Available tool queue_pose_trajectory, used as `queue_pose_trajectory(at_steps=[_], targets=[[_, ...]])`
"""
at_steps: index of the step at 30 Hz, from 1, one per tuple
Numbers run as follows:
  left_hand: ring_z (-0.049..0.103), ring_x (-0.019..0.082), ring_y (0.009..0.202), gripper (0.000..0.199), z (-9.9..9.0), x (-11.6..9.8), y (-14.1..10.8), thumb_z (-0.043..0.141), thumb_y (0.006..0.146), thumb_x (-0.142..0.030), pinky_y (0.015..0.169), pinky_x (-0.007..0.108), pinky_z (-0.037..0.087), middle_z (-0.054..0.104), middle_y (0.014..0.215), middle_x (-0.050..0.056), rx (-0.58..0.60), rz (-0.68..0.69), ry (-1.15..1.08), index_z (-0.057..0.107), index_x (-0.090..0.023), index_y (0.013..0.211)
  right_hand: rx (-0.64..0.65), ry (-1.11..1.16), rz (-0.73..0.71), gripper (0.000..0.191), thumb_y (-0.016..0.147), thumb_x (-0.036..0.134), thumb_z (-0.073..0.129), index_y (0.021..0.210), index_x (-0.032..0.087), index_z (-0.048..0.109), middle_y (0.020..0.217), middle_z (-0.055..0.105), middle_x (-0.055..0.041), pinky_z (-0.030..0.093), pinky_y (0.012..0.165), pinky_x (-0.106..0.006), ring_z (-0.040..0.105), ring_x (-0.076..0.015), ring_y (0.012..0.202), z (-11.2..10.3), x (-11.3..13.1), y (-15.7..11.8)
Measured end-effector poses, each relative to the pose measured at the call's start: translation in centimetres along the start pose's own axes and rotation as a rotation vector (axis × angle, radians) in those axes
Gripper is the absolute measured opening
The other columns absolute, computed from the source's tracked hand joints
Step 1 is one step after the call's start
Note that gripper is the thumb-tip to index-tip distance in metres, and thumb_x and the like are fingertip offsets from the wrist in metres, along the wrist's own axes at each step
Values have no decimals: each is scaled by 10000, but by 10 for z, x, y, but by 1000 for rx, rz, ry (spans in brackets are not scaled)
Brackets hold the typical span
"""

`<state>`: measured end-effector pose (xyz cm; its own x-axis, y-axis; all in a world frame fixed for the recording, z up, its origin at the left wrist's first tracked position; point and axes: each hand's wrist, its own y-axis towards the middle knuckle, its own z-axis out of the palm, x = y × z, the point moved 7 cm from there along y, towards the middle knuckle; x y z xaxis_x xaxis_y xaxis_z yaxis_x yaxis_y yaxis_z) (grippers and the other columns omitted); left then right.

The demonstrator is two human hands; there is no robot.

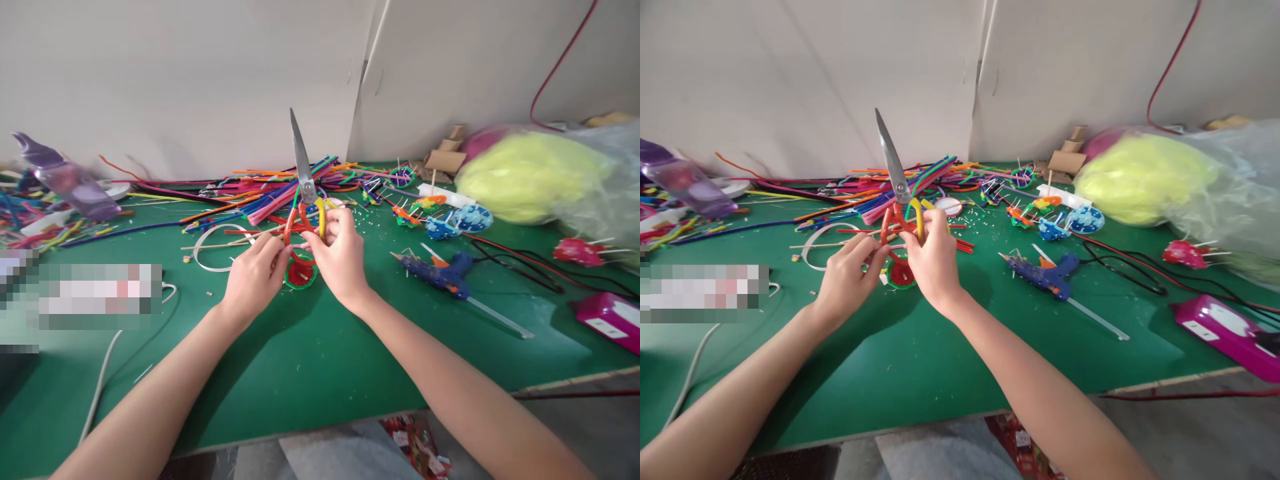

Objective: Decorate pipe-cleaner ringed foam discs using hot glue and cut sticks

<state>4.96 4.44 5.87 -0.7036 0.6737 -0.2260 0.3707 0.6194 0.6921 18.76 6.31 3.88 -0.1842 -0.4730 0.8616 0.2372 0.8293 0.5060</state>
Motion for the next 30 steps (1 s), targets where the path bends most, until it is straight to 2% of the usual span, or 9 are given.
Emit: queue_pose_trajectory(at_steps=[3,9,11,13,15,17,22,26,30], targets=[[465,106,574,225,-4,3,1,477,922,-207,552,234,377,505,669,-11,-41,-34,-59,478,-189,697,24,73,65,274,797,209,640,915,243,395,795,636,20,583,593,-286,697,-159,649,1,-1,1],[512,112,565,218,-17,40,2,481,916,-238,542,231,407,532,621,-14,-193,-329,-81,527,-184,710,49,222,231,287,772,223,655,903,233,400,738,658,45,589,545,-267,698,-147,561,2,-11,3],[569,117,642,124,-14,44,2,481,892,-178,545,223,437,606,812,16,-170,-338,-125,596,-195,934,50,241,265,297,760,221,665,893,230,400,720,658,50,590,543,-269,697,-148,548,3,-14,3],[593,120,676,229,-11,42,3,491,868,-146,559,224,456,625,897,27,-125,-318,-166,609,-212,1053,45,250,273,303,749,217,674,882,228,402,713,657,48,589,535,-271,698,-155,546,3,-15,4],[563,109,571,163,-8,37,3,501,883,-191,555,232,448,618,722,2,-73,-318,-177,661,-195,910,40,253,268,299,746,208,675,881,227,409,707,655,45,590,529,-277,696,-159,540,2,-15,5],[506,103,456,296,-5,34,2,459,924,-266,526,240,425,533,494,-26,-23,-362,-176,647,-179,713,42,248,263,291,750,198,668,885,228,412,700,652,48,595,537,-284,691,-156,531,3,-15,5],[665,140,739,235,-8,23,4,488,894,-223,688,251,521,704,850,21,-56,-315,-333,616,-195,1089,65,175,186,284,765,208,665,901,236,418,714,649,38,589,562,-287,692,-156,569,3,-13,4],[654,153,714,293,2,24,2,441,927,-336,696,273,522,696,851,39,46,-389,-446,628,-174,1085,63,27,40,275,795,236,655,957,244,434,800,663,1,582,635,-320,703,-186,711,3,-6,-1],[614,167,725,360,18,25,-2,359,948,-416,693,284,500,658,787,37,165,-474,-713,621,-170,920,66,-59,-30,274,809,230,652,980,244,438,897,664,-35,570,696,-347,690,-202,809,7,0,-7]])
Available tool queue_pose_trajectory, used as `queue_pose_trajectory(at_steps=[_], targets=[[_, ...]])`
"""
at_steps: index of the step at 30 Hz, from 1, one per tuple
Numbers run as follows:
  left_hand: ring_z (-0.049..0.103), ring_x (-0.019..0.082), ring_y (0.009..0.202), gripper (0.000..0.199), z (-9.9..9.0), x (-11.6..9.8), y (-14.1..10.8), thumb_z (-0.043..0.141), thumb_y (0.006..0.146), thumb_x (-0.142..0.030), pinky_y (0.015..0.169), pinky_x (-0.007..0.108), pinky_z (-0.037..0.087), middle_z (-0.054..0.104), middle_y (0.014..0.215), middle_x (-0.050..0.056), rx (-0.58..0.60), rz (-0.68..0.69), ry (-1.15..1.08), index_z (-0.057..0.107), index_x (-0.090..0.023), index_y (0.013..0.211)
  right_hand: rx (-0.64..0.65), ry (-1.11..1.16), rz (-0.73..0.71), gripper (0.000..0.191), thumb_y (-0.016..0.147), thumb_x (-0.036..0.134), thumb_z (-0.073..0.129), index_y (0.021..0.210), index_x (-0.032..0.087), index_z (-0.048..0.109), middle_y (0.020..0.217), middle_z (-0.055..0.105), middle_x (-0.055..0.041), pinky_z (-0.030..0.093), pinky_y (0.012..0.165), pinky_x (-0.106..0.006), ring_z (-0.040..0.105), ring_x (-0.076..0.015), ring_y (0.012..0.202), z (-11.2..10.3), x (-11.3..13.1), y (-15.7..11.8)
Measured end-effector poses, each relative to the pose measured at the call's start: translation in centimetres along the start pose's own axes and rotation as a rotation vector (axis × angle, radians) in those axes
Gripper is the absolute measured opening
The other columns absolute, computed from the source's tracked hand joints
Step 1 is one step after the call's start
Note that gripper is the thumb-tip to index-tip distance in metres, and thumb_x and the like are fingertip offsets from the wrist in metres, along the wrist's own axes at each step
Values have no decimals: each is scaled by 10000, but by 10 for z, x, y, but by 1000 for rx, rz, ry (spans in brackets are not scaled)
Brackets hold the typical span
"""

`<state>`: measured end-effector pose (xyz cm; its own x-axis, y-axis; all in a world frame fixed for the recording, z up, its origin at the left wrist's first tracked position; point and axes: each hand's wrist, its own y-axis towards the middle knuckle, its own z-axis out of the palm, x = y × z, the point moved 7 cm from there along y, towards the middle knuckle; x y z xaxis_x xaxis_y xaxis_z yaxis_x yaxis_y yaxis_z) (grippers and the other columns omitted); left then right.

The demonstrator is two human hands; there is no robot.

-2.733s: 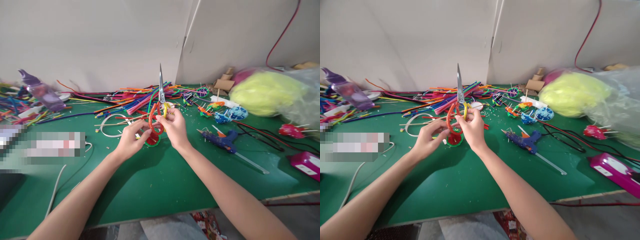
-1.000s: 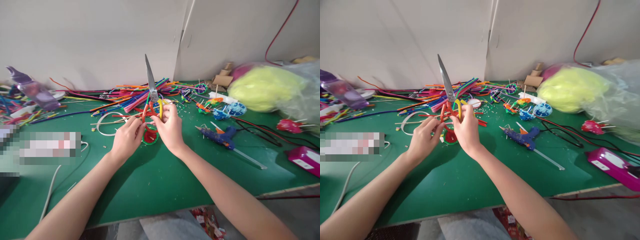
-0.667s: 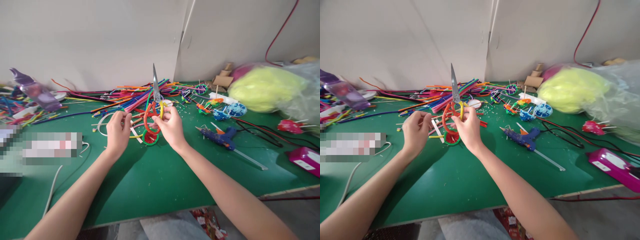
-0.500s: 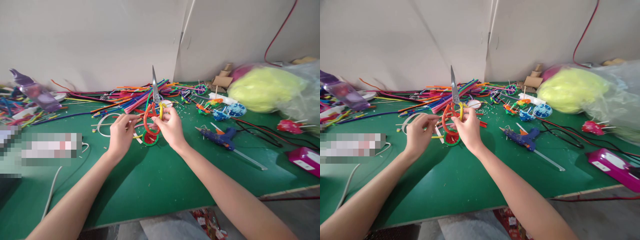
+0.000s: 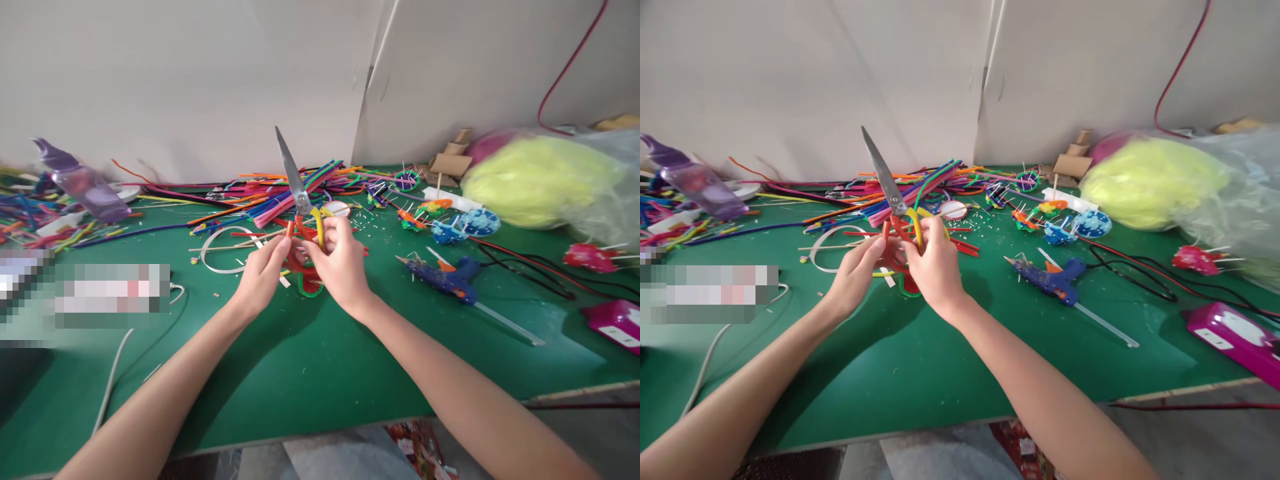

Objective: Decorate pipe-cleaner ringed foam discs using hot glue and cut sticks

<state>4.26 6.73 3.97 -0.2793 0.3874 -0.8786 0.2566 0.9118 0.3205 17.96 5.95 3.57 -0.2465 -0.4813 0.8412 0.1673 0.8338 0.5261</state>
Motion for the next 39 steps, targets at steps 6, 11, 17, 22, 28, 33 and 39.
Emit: queue_pose_trajectory(at_steps=[6,11,17,22,28,33,39], targets=[[502,153,692,215,4,-5,0,395,902,-308,650,276,438,566,754,20,39,53,-33,565,-184,854,15,-25,-37,264,818,215,636,992,246,440,913,665,-34,560,719,-355,681,-199,818,1,4,-1],[477,166,662,227,9,-5,1,376,848,-249,611,292,435,495,691,8,82,20,-197,577,-186,932,-4,-23,-25,273,802,197,644,975,241,438,888,667,-29,553,708,-353,682,-195,785,-2,5,2],[521,167,665,282,10,-2,0,369,853,-212,609,295,470,542,725,20,89,34,-159,592,-182,1022,-2,-20,-8,283,784,173,650,960,242,439,886,666,-27,553,713,-356,682,-201,806,-3,5,2],[549,128,593,245,5,-9,-5,365,939,-280,621,272,470,595,730,-9,44,116,73,565,-195,1052,1,1,-20,267,816,191,624,992,250,432,900,656,-29,555,723,-357,677,-196,808,0,4,0],[549,119,531,200,1,-13,-7,349,943,-241,597,265,443,585,633,-29,-50,112,205,518,-202,844,13,-43,-35,250,828,179,606,976,244,414,863,632,-21,544,670,-329,658,-184,775,4,7,-4],[545,114,514,212,-1,-16,-8,352,942,-239,570,254,433,583,599,-36,-101,129,237,502,-205,796,20,-54,-41,238,839,192,598,978,250,413,830,622,-15,533,622,-319,646,-184,740,6,11,-5],[522,112,480,264,-3,-15,-8,350,961,-275,526,254,430,568,565,-29,-125,118,222,524,-203,776,17,-29,-30,246,830,191,608,975,245,417,825,620,-13,545,660,-339,653,-185,751,8,10,-6]])
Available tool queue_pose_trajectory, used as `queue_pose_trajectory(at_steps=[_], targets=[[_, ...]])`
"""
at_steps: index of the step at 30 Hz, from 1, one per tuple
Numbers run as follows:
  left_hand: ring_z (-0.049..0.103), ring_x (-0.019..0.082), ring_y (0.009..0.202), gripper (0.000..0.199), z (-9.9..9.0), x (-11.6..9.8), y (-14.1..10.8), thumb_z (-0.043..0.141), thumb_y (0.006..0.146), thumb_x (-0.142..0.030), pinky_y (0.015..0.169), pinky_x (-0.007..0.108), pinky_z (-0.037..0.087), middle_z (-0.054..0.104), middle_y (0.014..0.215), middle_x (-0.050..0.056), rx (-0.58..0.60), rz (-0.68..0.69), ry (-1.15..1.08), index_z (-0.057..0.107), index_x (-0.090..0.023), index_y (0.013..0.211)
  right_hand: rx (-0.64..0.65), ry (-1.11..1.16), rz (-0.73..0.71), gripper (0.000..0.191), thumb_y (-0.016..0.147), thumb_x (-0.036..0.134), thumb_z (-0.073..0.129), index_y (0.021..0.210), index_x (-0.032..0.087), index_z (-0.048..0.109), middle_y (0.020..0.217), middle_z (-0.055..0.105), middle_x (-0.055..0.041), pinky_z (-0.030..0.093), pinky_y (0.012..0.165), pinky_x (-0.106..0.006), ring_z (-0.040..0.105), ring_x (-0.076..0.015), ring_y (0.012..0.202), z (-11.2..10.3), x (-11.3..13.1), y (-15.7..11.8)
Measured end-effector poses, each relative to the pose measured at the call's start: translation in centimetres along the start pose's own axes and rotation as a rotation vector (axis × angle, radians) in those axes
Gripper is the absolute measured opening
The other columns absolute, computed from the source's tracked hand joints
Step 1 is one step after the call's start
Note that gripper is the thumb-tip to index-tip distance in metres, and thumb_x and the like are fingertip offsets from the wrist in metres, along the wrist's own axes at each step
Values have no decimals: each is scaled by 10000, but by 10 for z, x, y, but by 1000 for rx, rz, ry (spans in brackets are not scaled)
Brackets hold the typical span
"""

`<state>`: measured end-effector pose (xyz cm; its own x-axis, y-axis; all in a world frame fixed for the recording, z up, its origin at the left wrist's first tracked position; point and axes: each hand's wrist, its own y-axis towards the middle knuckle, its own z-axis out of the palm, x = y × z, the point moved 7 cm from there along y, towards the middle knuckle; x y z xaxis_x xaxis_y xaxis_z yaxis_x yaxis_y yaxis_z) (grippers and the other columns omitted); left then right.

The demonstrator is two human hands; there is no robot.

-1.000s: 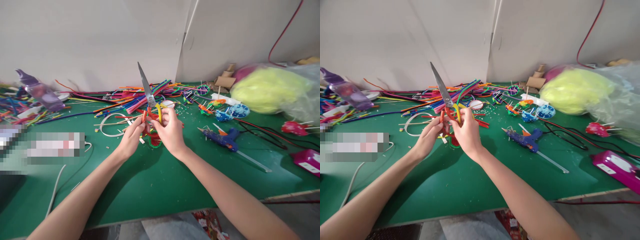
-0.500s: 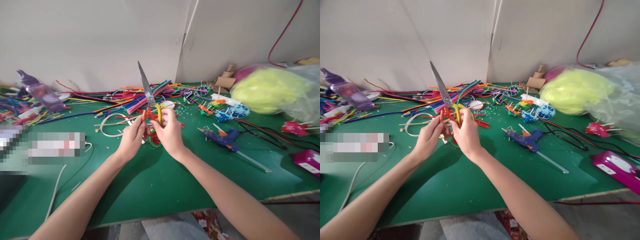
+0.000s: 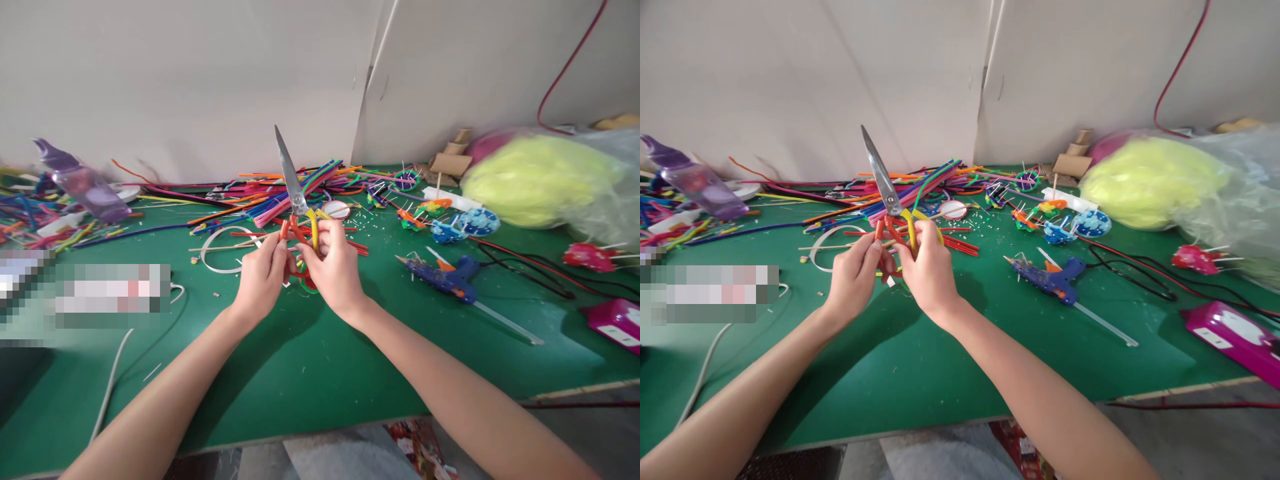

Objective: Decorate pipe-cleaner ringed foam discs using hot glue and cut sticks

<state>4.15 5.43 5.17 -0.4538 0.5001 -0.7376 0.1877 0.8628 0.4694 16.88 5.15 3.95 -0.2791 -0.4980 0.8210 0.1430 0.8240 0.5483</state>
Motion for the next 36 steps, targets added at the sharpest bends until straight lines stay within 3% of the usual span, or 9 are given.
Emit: queue_pose_trajectory(at_steps=[12,15,18,22,25,28,30,32,36], targets=[[584,141,518,402,7,16,2,406,928,-500,465,254,480,637,644,23,55,-148,-344,639,-173,924,21,112,95,265,779,205,662,931,229,445,821,680,-8,553,636,-308,689,-176,730,-1,-5,4],[623,145,652,273,-7,16,5,440,917,-352,526,246,513,682,840,43,-75,-51,-300,626,-190,1033,4,257,191,281,764,238,672,937,226,450,801,680,6,560,603,-293,687,-156,647,-3,-14,8],[617,145,696,167,-29,15,9,487,827,-197,556,237,511,661,823,37,-263,56,-225,639,-183,760,-84,405,323,293,750,263,677,928,217,449,710,651,40,519,508,-247,632,-113,509,-15,-23,16],[559,122,501,318,-39,33,16,361,921,-314,487,229,458,590,595,3,-292,-96,-286,631,-184,815,-209,477,449,336,705,351,729,855,208,463,583,551,82,374,378,-206,495,-64,401,-36,-30,25],[518,123,451,329,-37,41,18,414,918,-351,501,238,435,534,484,-17,-246,-164,-6,664,-172,801,-155,518,499,401,672,462,752,787,210,463,556,485,85,303,348,-206,449,-60,401,-38,-30,27],[649,193,875,192,-27,31,20,588,807,-257,791,296,488,721,886,33,-125,39,217,671,-202,971,-88,560,494,427,661,512,756,784,206,483,645,504,63,306,367,-195,436,-47,449,-36,-30,29],[650,204,901,201,-26,34,20,559,828,-266,834,318,481,730,896,34,-105,33,279,674,-201,980,-37,562,491,434,677,545,737,822,209,504,707,520,50,303,380,-188,430,-43,479,-33,-30,30],[659,188,752,247,-32,42,20,461,880,-249,768,312,497,711,718,7,-132,-67,293,670,-198,1002,12,552,496,438,687,561,725,843,209,518,705,516,47,289,388,-187,425,-47,497,-31,-31,30],[615,240,1007,319,-49,40,23,525,773,-126,902,366,470,707,1022,71,-241,72,459,658,-174,1060,-19,479,526,405,670,507,754,744,182,523,595,463,60,263,398,-200,392,-46,471,-34,-34,30]])
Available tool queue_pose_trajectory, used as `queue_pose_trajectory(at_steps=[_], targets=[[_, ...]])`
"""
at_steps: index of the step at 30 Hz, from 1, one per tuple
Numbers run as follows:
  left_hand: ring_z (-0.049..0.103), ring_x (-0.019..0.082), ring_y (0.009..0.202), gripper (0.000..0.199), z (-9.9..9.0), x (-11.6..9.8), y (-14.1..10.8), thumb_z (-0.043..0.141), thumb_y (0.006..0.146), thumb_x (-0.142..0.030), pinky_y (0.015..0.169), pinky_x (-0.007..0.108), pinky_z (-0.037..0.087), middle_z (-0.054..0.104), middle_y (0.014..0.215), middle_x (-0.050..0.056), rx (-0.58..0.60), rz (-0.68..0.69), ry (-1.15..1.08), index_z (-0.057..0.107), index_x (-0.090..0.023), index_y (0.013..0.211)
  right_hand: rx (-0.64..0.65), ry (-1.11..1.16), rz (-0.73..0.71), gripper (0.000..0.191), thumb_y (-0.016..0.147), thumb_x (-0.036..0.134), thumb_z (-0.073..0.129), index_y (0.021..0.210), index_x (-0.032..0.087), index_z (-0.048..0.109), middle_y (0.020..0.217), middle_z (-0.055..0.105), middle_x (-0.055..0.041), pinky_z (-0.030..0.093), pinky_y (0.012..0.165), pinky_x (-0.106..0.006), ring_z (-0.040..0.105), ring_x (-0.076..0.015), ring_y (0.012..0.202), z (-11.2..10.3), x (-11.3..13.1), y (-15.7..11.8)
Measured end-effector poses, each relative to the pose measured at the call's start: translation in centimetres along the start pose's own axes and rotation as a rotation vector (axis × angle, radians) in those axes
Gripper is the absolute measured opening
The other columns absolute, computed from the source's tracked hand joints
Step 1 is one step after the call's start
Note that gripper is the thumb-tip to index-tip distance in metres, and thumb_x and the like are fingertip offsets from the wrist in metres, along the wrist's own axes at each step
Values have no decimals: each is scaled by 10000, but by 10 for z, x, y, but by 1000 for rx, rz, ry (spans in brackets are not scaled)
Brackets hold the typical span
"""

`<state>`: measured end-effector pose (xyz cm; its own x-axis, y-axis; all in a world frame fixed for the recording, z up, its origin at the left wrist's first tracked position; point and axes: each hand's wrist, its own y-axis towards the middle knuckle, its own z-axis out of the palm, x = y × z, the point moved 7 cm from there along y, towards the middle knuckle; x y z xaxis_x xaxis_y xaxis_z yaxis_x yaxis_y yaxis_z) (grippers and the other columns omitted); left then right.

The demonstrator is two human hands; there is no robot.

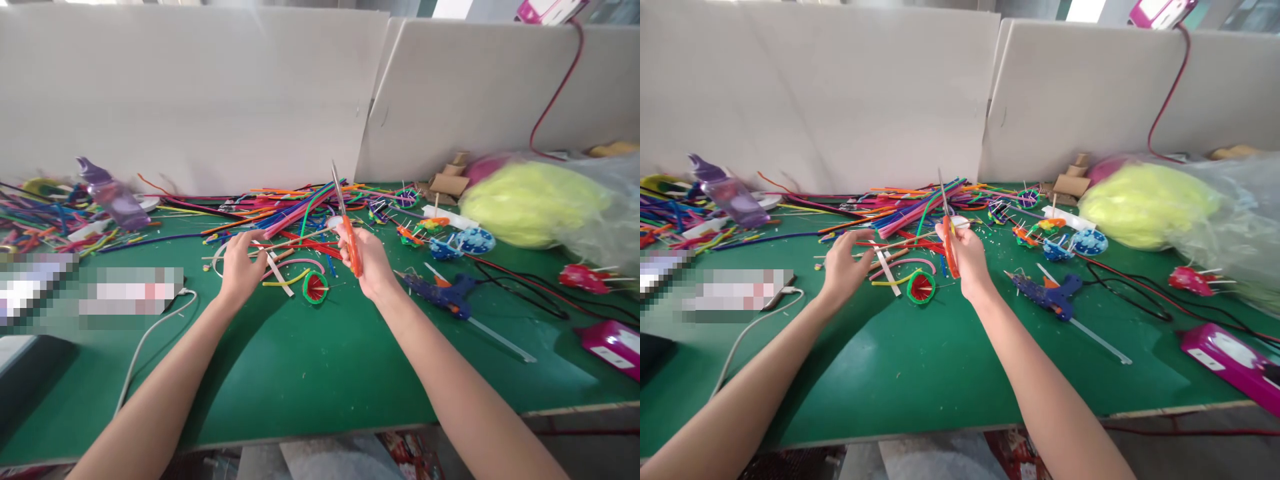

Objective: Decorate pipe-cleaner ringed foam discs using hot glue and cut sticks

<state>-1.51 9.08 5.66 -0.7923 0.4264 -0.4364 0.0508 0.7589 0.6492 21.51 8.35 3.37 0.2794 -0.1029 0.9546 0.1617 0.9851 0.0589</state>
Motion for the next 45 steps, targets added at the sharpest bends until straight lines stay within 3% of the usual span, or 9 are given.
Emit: queue_pose_trajectory(at_steps=[3,7,11,23,28,32,37,41,45], targets=[[603,255,983,320,3,5,4,496,759,-80,920,422,466,706,990,80,64,121,99,705,-185,977,-58,-20,12,394,661,488,759,713,184,513,534,438,77,247,392,-209,368,-44,433,-4,-2,1],[512,276,1177,381,25,0,-6,473,779,-60,992,484,419,673,1131,68,395,428,159,739,-254,971,-64,14,37,400,651,495,758,719,192,505,535,443,81,245,394,-205,374,-47,427,-3,-6,2],[523,279,1163,268,31,0,-10,495,858,-166,977,467,426,692,1074,77,477,478,160,747,-243,910,-52,31,58,398,645,493,757,718,186,514,547,449,77,234,395,-205,371,-44,430,-2,-9,3],[635,210,807,261,2,13,6,494,881,-337,764,313,480,715,834,77,57,-3,-34,676,-171,796,32,14,40,430,647,473,716,690,226,367,478,357,120,208,341,-185,327,-40,358,6,-4,1],[625,151,581,276,7,10,1,519,866,-381,555,227,452,676,625,-10,88,-141,-108,685,-180,958,123,-118,16,344,646,379,686,772,231,402,489,460,109,280,344,-188,424,-76,366,7,-4,2],[630,142,599,300,15,1,-3,519,867,-325,575,229,459,693,676,-19,144,-149,-188,616,-203,1124,190,-304,-8,337,538,200,741,770,206,496,622,616,49,358,415,-184,543,-99,486,1,-3,7],[665,156,635,183,26,-14,-11,484,863,-260,504,224,472,701,749,29,239,-138,-355,639,-195,935,280,-471,-32,313,503,133,750,684,219,509,658,664,34,395,466,-207,591,-140,564,9,-17,7],[691,179,742,162,25,-23,-21,508,845,-280,537,242,526,689,902,80,208,-151,-400,628,-173,864,299,-547,-84,265,556,162,717,724,222,521,662,660,30,420,514,-235,612,-162,608,23,-24,3],[662,162,715,199,22,-29,-28,521,860,-330,561,243,530,671,842,60,194,-127,-419,637,-170,848,243,-590,-164,257,627,217,681,818,220,509,728,666,7,447,614,-273,639,-186,695,22,-19,3]])
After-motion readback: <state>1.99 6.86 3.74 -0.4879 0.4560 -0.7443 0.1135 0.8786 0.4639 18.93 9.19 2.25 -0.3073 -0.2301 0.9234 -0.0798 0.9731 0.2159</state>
